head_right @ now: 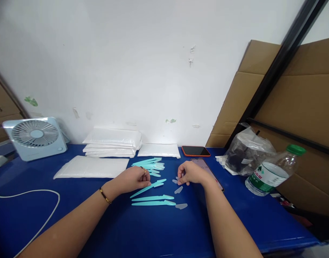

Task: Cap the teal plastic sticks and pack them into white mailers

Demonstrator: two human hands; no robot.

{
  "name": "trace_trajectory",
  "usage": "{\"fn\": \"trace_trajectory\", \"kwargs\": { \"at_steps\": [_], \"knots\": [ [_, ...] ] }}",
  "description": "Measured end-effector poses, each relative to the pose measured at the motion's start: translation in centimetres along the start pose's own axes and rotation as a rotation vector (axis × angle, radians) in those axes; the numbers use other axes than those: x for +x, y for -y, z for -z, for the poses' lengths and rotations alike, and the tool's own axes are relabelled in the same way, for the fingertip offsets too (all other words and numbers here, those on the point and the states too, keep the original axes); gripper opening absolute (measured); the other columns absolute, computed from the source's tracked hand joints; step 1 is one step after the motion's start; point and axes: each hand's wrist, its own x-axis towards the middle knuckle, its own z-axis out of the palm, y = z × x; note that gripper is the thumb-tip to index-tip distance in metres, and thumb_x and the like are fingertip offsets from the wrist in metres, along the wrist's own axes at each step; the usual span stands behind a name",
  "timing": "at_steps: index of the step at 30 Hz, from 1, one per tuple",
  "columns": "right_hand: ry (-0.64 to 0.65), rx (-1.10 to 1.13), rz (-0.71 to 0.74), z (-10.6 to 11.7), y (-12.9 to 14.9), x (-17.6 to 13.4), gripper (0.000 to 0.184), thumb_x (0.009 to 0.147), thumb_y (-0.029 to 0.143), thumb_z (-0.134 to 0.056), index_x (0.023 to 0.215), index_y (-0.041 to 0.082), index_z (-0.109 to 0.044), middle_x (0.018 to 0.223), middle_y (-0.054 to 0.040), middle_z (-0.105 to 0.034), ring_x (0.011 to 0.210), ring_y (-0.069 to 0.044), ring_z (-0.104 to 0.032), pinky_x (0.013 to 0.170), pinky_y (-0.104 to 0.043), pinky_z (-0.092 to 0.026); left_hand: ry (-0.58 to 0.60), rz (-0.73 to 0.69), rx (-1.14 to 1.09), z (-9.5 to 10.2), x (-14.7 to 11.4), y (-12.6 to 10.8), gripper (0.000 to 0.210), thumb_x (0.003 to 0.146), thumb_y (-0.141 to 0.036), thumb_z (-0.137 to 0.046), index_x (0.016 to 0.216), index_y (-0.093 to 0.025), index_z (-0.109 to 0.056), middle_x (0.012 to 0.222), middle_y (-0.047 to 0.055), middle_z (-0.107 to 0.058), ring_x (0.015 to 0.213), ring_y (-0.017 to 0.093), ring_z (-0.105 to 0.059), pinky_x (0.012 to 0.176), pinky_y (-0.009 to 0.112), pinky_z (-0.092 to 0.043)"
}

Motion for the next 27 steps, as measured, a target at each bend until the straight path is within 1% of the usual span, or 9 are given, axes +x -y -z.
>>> {"fn": "trace_trajectory", "kwargs": {
  "at_steps": [2,4,6,9,11,15,19,21,27],
  "knots": [
    [0.001,0.059,-0.011,0.0,0.2,-0.2,0.032,0.056,0.041,-0.070,0.075,0.016,-0.064,0.055,-0.0005,-0.062,0.051,-0.013,-0.058,0.045,-0.019,-0.039,0.038,0.000,-0.038,0.1,-0.1,0.0,0.021,0.070,-0.039,-0.058,0.078,-0.021,-0.064,0.072,0.000,-0.064,0.064,0.012,-0.056,0.051,0.019,-0.034],
    [-0.019,0.092,0.018,-0.1,0.2,-0.2,0.030,0.061,0.041,-0.067,0.078,0.016,-0.065,0.060,-0.0018,-0.064,0.053,-0.013,-0.059,0.045,-0.019,-0.040,0.064,-0.022,-0.047,0.2,-0.1,-0.1,0.015,0.069,-0.033,-0.058,0.075,-0.020,-0.064,0.069,-0.001,-0.064,0.061,0.011,-0.056,0.051,0.018,-0.034],
    [-0.077,0.084,0.084,-0.4,0.3,0.1,0.027,0.066,0.039,-0.063,0.080,0.016,-0.066,0.064,-0.0026,-0.064,0.054,-0.013,-0.058,0.047,-0.020,-0.041,0.067,-0.056,-0.024,0.1,-0.2,-0.3,0.010,0.068,-0.025,-0.055,0.069,-0.020,-0.063,0.064,-0.001,-0.063,0.057,0.010,-0.054,0.050,0.018,-0.034],
    [-0.191,0.047,0.217,-1.2,0.8,0.8,0.021,0.072,0.031,-0.057,0.083,0.017,-0.068,0.075,-0.0041,-0.067,0.062,-0.013,-0.060,0.055,-0.021,-0.044,0.040,-0.081,0.020,0.0,-0.2,-0.5,0.011,0.066,-0.019,-0.051,0.065,-0.020,-0.062,0.061,-0.001,-0.062,0.054,0.010,-0.053,0.050,0.018,-0.033],
    [-0.204,0.029,0.276,-1.7,1.2,1.0,0.020,0.073,0.028,-0.056,0.084,0.017,-0.069,0.081,-0.0049,-0.067,0.066,-0.014,-0.060,0.058,-0.021,-0.044,0.011,-0.068,0.039,-0.1,-0.2,-0.4,0.012,0.066,-0.019,-0.050,0.065,-0.020,-0.062,0.062,-0.001,-0.062,0.055,0.011,-0.053,0.050,0.019,-0.033],
    [-0.113,0.012,0.304,-2.1,1.8,1.1,0.020,0.070,0.032,-0.061,0.080,0.017,-0.070,0.072,-0.0036,-0.068,0.063,-0.014,-0.060,0.055,-0.021,-0.043,-0.090,-0.025,0.116,-0.1,0.0,-0.1,0.013,0.065,-0.018,-0.049,0.065,-0.020,-0.062,0.064,-0.001,-0.063,0.058,0.012,-0.053,0.051,0.020,-0.032],
    [-0.163,0.032,0.307,-2.3,2.0,1.3,0.022,0.070,0.035,-0.063,0.079,0.017,-0.070,0.067,-0.0024,-0.067,0.060,-0.013,-0.059,0.052,-0.020,-0.041,-0.107,-0.029,0.130,-0.1,0.2,0.1,0.014,0.066,-0.018,-0.048,0.066,-0.020,-0.062,0.065,0.000,-0.063,0.058,0.012,-0.052,0.052,0.020,-0.033],
    [-0.164,0.024,0.321,-2.5,2.0,1.5,0.022,0.070,0.035,-0.063,0.079,0.017,-0.070,0.066,-0.0023,-0.066,0.059,-0.013,-0.058,0.051,-0.020,-0.040,-0.106,-0.032,0.131,0.0,0.2,0.2,0.014,0.067,-0.018,-0.048,0.065,-0.020,-0.061,0.065,0.000,-0.063,0.057,0.012,-0.052,0.052,0.020,-0.033],
    [-0.197,0.010,0.378,-3.6,3.0,2.0,0.019,0.071,0.033,-0.062,0.078,0.018,-0.070,0.069,-0.0023,-0.067,0.061,-0.013,-0.058,0.054,-0.021,-0.042,-0.110,-0.036,0.161,-0.3,0.4,0.3,0.015,0.073,-0.021,-0.048,0.069,-0.019,-0.062,0.068,0.001,-0.063,0.061,0.012,-0.053,0.054,0.021,-0.033]
  ]
}}
